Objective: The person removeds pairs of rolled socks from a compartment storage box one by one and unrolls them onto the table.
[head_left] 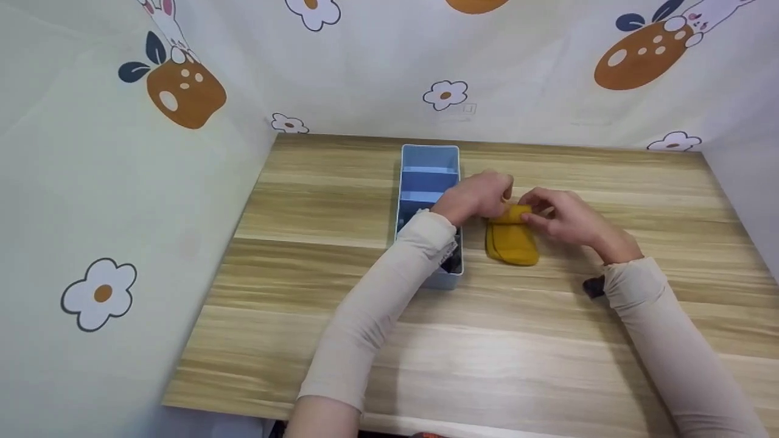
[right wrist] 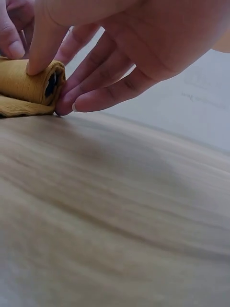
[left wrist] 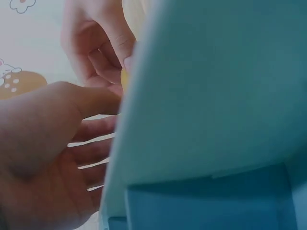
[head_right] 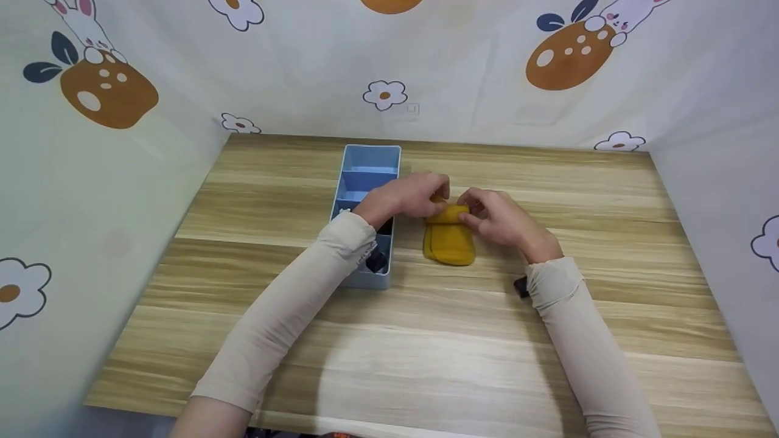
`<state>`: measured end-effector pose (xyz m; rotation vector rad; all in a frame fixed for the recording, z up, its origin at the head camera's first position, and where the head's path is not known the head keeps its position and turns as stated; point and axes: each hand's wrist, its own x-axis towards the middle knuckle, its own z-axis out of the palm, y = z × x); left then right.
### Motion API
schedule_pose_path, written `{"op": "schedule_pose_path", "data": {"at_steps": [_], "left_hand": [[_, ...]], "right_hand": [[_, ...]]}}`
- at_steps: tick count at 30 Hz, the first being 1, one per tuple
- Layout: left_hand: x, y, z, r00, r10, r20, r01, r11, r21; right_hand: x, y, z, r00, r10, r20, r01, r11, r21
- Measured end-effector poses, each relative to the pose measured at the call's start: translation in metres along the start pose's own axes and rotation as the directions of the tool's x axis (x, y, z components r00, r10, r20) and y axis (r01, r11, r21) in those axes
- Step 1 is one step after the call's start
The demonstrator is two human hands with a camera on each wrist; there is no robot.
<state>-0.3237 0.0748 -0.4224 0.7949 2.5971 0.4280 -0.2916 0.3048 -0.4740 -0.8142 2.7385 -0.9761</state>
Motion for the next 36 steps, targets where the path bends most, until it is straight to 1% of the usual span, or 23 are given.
{"op": "schedule_pose_path", "data": {"at_steps": [3, 5, 8, 11, 15, 18, 21, 25, 27, 29, 34, 36], "left_hand": [[0.001, -0.002, 0.001, 0.999, 0.019, -0.045, -0.019, 1.000, 0.014], [0.001, -0.003, 0.002, 0.998, 0.027, -0.055, -0.026, 0.999, 0.022], [0.002, -0.004, 0.003, 0.998, 0.032, -0.051, -0.031, 0.999, 0.021], [0.002, -0.003, 0.003, 0.998, 0.022, -0.053, -0.022, 1.000, 0.017], [0.003, 0.000, 0.001, 0.998, 0.009, -0.061, -0.005, 0.997, 0.071], [0.005, 0.002, -0.001, 0.999, -0.004, -0.046, 0.009, 0.994, 0.107], [0.008, 0.004, -0.003, 1.000, -0.011, -0.027, 0.014, 0.993, 0.117], [0.010, 0.004, -0.006, 0.999, -0.029, -0.014, 0.030, 0.994, 0.103], [0.011, 0.005, -0.008, 0.999, -0.040, -0.011, 0.041, 0.995, 0.087], [0.012, 0.005, -0.009, 0.999, -0.053, -0.005, 0.053, 0.997, 0.052], [0.012, 0.002, -0.010, 0.998, -0.063, 0.014, 0.063, 0.998, 0.006], [0.013, 0.001, -0.010, 0.998, -0.062, 0.011, 0.062, 0.998, 0.004]], "right_hand": [[0.002, 0.001, 0.001, 1.000, 0.007, -0.017, -0.008, 1.000, -0.006], [0.003, 0.002, 0.001, 0.999, 0.001, -0.035, -0.001, 1.000, -0.014], [0.005, 0.003, 0.002, 0.999, 0.000, -0.051, 0.000, 1.000, -0.011], [0.006, 0.003, 0.002, 0.998, -0.003, -0.055, 0.003, 1.000, -0.004], [0.008, 0.003, 0.002, 0.998, -0.010, -0.065, 0.009, 1.000, -0.017], [0.009, 0.002, 0.002, 0.997, -0.024, -0.078, 0.021, 0.999, -0.038], [0.010, 0.001, 0.002, 0.996, -0.031, -0.079, 0.026, 0.998, -0.062], [0.012, 0.001, 0.001, 0.998, -0.007, -0.059, 0.002, 0.996, -0.089], [0.013, 0.002, 0.000, 0.999, 0.000, -0.049, -0.004, 0.997, -0.081], [0.013, 0.004, -0.001, 0.999, 0.005, -0.043, -0.007, 0.998, -0.062], [0.013, 0.005, -0.001, 0.999, 0.018, -0.040, -0.019, 0.999, -0.034], [0.014, 0.006, -0.001, 0.999, 0.019, -0.037, -0.020, 0.999, -0.037]]}}
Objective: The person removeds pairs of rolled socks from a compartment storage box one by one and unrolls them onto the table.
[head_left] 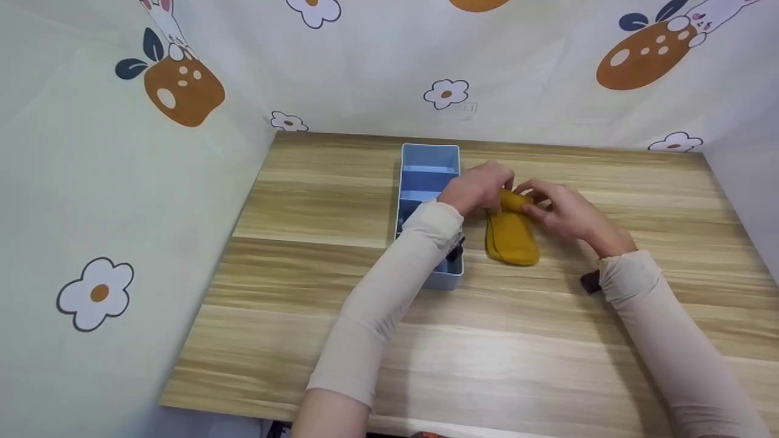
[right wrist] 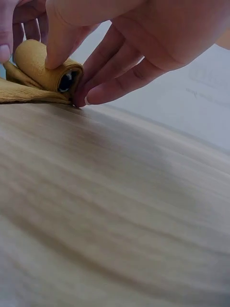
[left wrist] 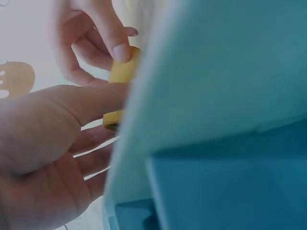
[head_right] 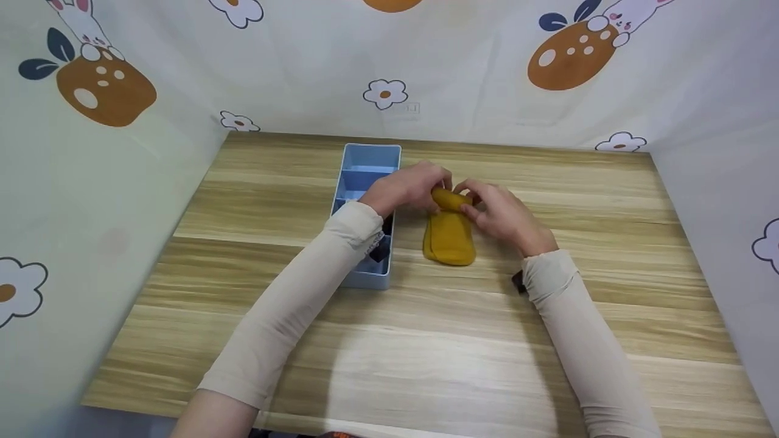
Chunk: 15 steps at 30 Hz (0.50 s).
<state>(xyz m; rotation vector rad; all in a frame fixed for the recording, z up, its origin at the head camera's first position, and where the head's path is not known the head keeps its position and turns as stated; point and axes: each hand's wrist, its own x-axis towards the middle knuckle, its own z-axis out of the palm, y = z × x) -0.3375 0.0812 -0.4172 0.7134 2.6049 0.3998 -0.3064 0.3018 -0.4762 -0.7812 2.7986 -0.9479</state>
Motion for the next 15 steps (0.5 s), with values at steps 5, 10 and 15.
{"op": "schedule_pose_path", "data": {"at_steps": [5, 10, 15], "left_hand": [[0.0014, -0.0051, 0.0027, 1.000, 0.008, -0.019, -0.007, 1.000, 0.010], [0.0023, -0.0066, 0.0025, 1.000, -0.003, 0.012, 0.003, 1.000, -0.004], [0.0044, -0.0064, 0.0005, 0.999, -0.021, 0.029, 0.021, 1.000, -0.015]], "right_hand": [[0.0039, 0.0008, 0.0017, 0.999, -0.038, 0.007, 0.038, 0.999, 0.006], [0.0065, 0.0006, 0.0040, 0.999, -0.025, 0.035, 0.023, 0.998, 0.059], [0.0080, 0.0004, 0.0042, 1.000, 0.020, 0.023, -0.021, 0.999, 0.045]]}}
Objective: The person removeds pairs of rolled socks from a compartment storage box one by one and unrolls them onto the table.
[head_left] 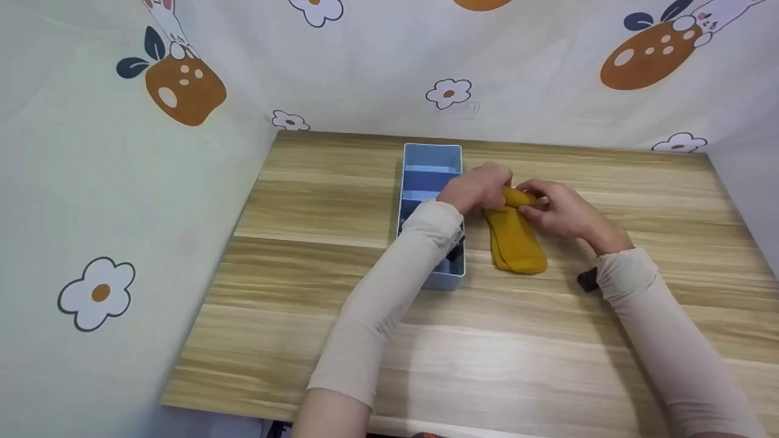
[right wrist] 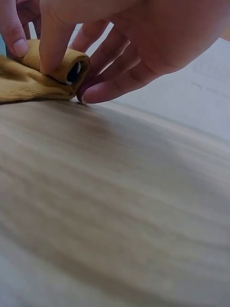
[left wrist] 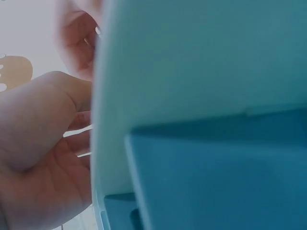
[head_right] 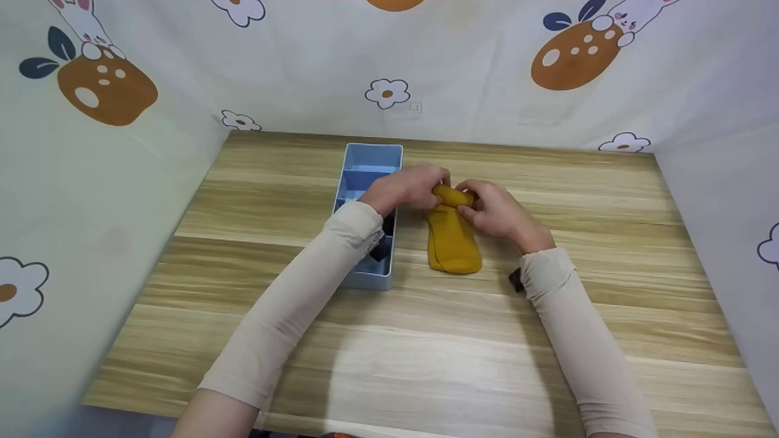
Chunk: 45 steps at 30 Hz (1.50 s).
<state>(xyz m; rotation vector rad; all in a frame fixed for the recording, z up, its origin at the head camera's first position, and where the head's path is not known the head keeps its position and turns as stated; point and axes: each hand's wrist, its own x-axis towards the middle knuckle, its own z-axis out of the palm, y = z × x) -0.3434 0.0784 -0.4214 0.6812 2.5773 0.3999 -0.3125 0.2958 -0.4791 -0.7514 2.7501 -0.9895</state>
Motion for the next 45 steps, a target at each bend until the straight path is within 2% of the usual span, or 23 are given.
{"op": "schedule_pose_path", "data": {"at_steps": [4, 13, 19, 23, 27, 32, 38, 45], "left_hand": [[0.003, 0.001, 0.000, 1.000, -0.006, -0.006, 0.006, 1.000, 0.030], [0.004, 0.004, 0.005, 0.997, -0.018, -0.071, 0.024, 0.995, 0.095], [0.007, 0.003, 0.011, 0.992, 0.021, -0.122, 0.007, 0.976, 0.219], [0.009, 0.003, 0.008, 0.987, 0.053, -0.149, -0.009, 0.960, 0.279], [0.011, 0.004, 0.000, 0.988, 0.075, -0.132, -0.036, 0.961, 0.276], [0.011, 0.007, -0.007, 0.994, 0.057, -0.091, -0.033, 0.970, 0.243], [0.014, 0.006, -0.010, 0.993, 0.059, -0.098, -0.033, 0.967, 0.253], [0.017, 0.010, -0.012, 0.996, 0.054, -0.070, -0.033, 0.962, 0.272]], "right_hand": [[0.000, 0.000, -0.001, 1.000, 0.016, -0.025, -0.017, 1.000, -0.023], [0.005, 0.000, -0.002, 0.998, 0.000, -0.068, -0.006, 0.996, -0.085], [0.009, 0.000, -0.001, 0.996, 0.015, -0.083, -0.021, 0.997, -0.074], [0.012, 0.002, -0.002, 0.996, 0.022, -0.089, -0.029, 0.996, -0.084], [0.013, 0.004, -0.003, 0.996, 0.013, -0.086, -0.020, 0.997, -0.076], [0.016, 0.002, -0.006, 0.997, -0.004, -0.076, -0.003, 0.996, -0.084], [0.019, 0.005, -0.004, 0.996, 0.028, -0.082, -0.036, 0.995, -0.091], [0.020, 0.009, -0.005, 0.995, 0.036, -0.091, -0.042, 0.997, -0.059]]}}
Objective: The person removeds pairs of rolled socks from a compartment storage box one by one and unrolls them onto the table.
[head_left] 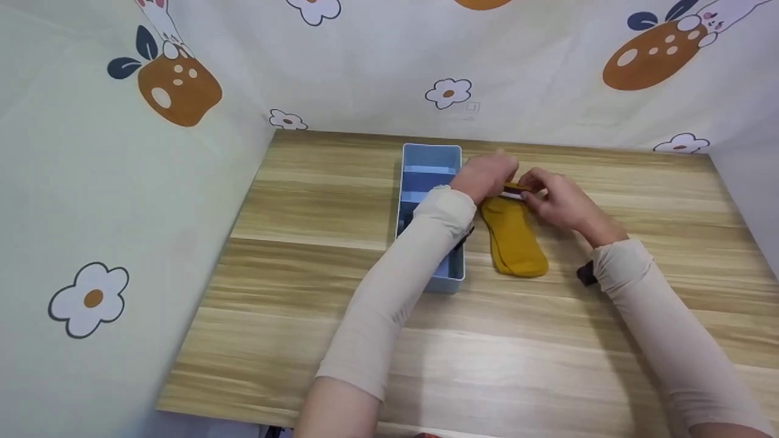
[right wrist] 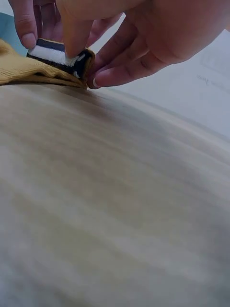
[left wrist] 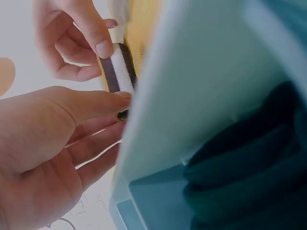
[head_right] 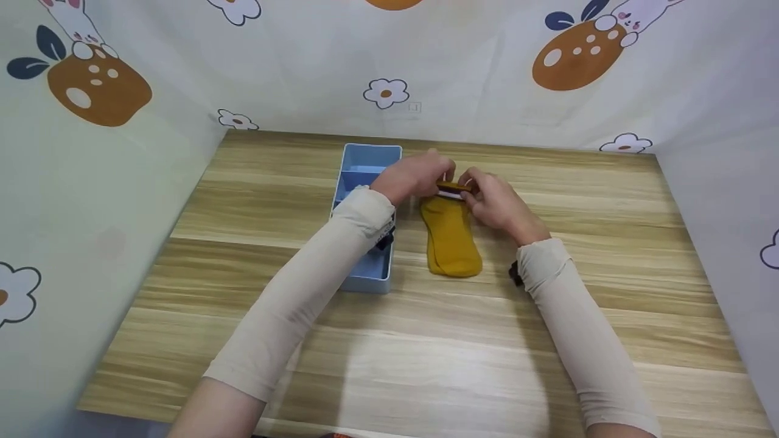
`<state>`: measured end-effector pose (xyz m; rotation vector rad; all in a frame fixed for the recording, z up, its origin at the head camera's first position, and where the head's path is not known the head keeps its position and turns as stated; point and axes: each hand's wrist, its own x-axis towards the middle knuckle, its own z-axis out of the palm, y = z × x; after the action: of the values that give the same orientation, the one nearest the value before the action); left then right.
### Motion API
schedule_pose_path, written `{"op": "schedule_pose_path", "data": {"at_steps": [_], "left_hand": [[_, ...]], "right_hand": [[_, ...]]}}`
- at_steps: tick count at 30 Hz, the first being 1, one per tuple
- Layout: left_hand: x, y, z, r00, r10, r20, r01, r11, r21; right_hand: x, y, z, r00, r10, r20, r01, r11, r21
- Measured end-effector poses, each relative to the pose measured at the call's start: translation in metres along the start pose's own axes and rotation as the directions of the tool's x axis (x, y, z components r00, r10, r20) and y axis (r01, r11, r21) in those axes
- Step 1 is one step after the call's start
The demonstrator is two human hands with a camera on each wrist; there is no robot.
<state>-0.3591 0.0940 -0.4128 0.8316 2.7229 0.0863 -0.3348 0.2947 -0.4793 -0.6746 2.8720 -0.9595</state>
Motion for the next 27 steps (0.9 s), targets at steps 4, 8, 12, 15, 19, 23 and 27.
{"op": "schedule_pose_path", "data": {"at_steps": [4, 8, 12, 15, 19, 23, 27], "left_hand": [[0.003, 0.003, -0.002, 1.000, 0.024, 0.009, -0.024, 0.999, 0.031], [0.005, 0.006, -0.005, 0.999, 0.033, 0.018, -0.033, 0.998, 0.046], [0.006, 0.007, -0.005, 0.999, 0.029, 0.018, -0.030, 0.999, 0.041], [0.007, 0.009, -0.005, 1.000, 0.022, 0.013, -0.023, 0.999, 0.037], [0.008, 0.008, -0.006, 1.000, 0.016, 0.007, -0.016, 0.999, 0.052], [0.010, 0.006, -0.006, 1.000, 0.010, -0.005, -0.010, 0.995, 0.102], [0.011, 0.005, -0.005, 1.000, 0.013, 0.001, -0.013, 0.993, 0.119]], "right_hand": [[0.001, 0.001, -0.003, 1.000, -0.001, 0.010, 0.002, 1.000, -0.018], [0.003, 0.001, -0.003, 1.000, 0.011, 0.014, -0.010, 1.000, -0.019], [0.006, 0.003, -0.002, 1.000, 0.008, 0.011, -0.008, 1.000, -0.021], [0.005, 0.005, -0.002, 1.000, 0.009, 0.004, -0.009, 1.000, -0.020], [0.006, 0.006, -0.002, 1.000, 0.022, -0.014, -0.022, 1.000, -0.010], [0.009, 0.006, -0.001, 1.000, 0.011, -0.012, -0.011, 1.000, 0.004], [0.012, 0.007, 0.002, 1.000, -0.024, 0.006, 0.024, 1.000, -0.005]]}}
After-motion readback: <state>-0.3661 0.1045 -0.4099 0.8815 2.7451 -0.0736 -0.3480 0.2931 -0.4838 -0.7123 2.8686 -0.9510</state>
